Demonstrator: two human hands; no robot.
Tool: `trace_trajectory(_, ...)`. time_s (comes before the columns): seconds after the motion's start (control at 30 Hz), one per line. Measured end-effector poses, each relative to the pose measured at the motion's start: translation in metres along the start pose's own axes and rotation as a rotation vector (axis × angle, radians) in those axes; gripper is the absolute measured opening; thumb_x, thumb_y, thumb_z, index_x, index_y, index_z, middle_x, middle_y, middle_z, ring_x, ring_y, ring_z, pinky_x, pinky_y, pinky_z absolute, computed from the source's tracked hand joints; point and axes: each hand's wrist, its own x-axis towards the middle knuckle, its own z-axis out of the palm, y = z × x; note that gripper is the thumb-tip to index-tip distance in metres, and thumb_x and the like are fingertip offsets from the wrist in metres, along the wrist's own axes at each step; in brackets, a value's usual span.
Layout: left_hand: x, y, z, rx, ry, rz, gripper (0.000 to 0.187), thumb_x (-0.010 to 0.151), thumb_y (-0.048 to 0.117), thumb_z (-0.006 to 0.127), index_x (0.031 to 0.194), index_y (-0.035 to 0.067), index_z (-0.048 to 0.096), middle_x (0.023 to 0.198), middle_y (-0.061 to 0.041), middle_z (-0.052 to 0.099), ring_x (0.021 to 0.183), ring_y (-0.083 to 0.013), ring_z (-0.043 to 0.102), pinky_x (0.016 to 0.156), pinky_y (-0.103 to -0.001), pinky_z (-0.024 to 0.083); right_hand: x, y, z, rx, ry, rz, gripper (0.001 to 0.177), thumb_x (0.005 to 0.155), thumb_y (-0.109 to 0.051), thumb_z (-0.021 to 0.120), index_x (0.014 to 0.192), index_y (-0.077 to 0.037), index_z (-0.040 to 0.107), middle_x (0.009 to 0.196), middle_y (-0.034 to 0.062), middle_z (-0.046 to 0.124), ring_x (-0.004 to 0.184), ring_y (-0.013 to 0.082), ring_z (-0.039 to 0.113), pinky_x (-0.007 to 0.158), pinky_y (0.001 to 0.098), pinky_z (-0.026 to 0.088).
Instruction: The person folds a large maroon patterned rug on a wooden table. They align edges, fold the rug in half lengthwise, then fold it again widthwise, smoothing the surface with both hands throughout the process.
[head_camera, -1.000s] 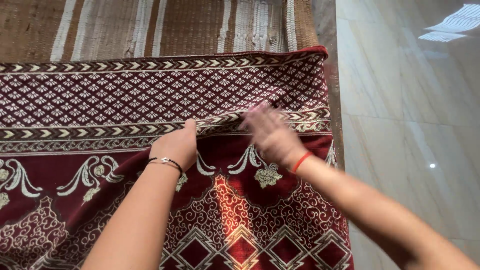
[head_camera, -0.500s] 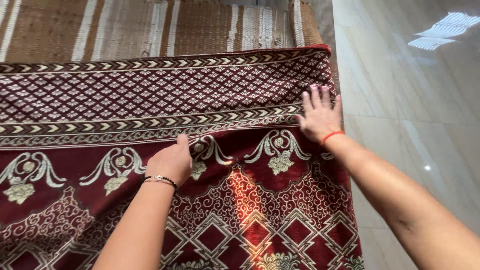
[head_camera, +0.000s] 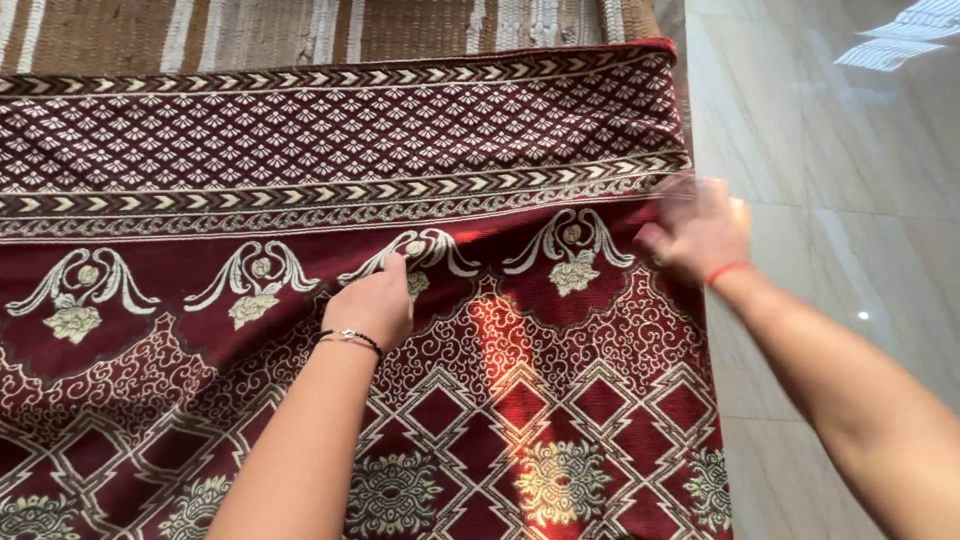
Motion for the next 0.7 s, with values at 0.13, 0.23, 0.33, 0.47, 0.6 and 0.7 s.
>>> trace_trajectory(0.13,0.004,0.011,0.0,0.032,0.003,0.01,0.032,0.094,0.009,0.048,0.125,0.003,0.044,0.108,-0.021,0.073,0.101,-0.0391,0.071,0.085,-0.051,0.057,0.038,0.032,0.016,-0.015,-0.092,0.239,0.066,0.098,-0.06,0.05,0.145,-0.014,0.056,0.164,0.0131,0.041,0.153,0.0306,0.035,0.118,0.0577,0.029)
trace_trajectory(0.23,0.003,0.011,0.005,0.05,0.006,0.011,0.033,0.093,0.007,0.05,0.125,0.003,0.045,0.107,-0.02,0.073,0.101,-0.0386,0.071,0.085,-0.05,0.058,0.05,-0.012,0.042,-0.012,0.45,-0.144,0.07,0.103,-0.052,0.045,0.162,-0.015,0.041,0.173,0.0146,0.027,0.158,0.0332,0.025,0.118,0.0648,0.024)
trace_trajectory(0.33,-0.001,0.01,0.009,0.066,-0.016,-0.01,0.031,0.094,0.007,0.05,0.124,0.004,0.046,0.109,-0.02,0.073,0.102,-0.0386,0.07,0.086,-0.051,0.058,0.035,-0.095,0.043,-0.437,0.405,-0.489,0.071,0.096,-0.034,0.047,0.165,-0.021,0.034,0.174,0.0123,0.022,0.16,0.0295,0.021,0.116,0.0559,0.028)
trace_trajectory(0.47,-0.005,-0.001,0.018,0.051,-0.002,-0.023,0.024,0.094,0.011,0.055,0.118,0.006,0.054,0.114,-0.02,0.07,0.108,-0.0388,0.068,0.089,-0.051,0.057,-0.015,-0.21,0.013,0.284,0.419,-1.12,0.06,0.098,-0.036,0.052,0.157,-0.026,0.046,0.169,0.0098,0.031,0.158,0.0304,0.025,0.126,0.0528,0.024)
trace_trajectory(0.6,-0.004,-0.028,0.021,0.087,0.002,-0.093,0.026,0.091,0.012,0.061,0.117,0.009,0.058,0.118,-0.016,0.069,0.114,-0.0364,0.066,0.091,-0.049,0.057,-0.042,-0.279,-0.001,0.137,0.362,-1.252,0.063,0.092,-0.051,0.06,0.149,-0.025,0.053,0.165,0.0092,0.036,0.155,0.0292,0.028,0.124,0.0566,0.022)
trace_trajectory(0.7,-0.001,-0.051,0.021,0.062,-0.001,-0.127,0.029,0.09,0.013,0.065,0.117,0.009,0.059,0.119,-0.016,0.069,0.116,-0.0367,0.065,0.093,-0.049,0.056,-0.019,-0.262,0.007,0.138,0.318,-1.218,0.07,0.094,-0.056,0.062,0.151,-0.017,0.052,0.168,0.0091,0.037,0.154,0.0292,0.036,0.125,0.0523,0.027)
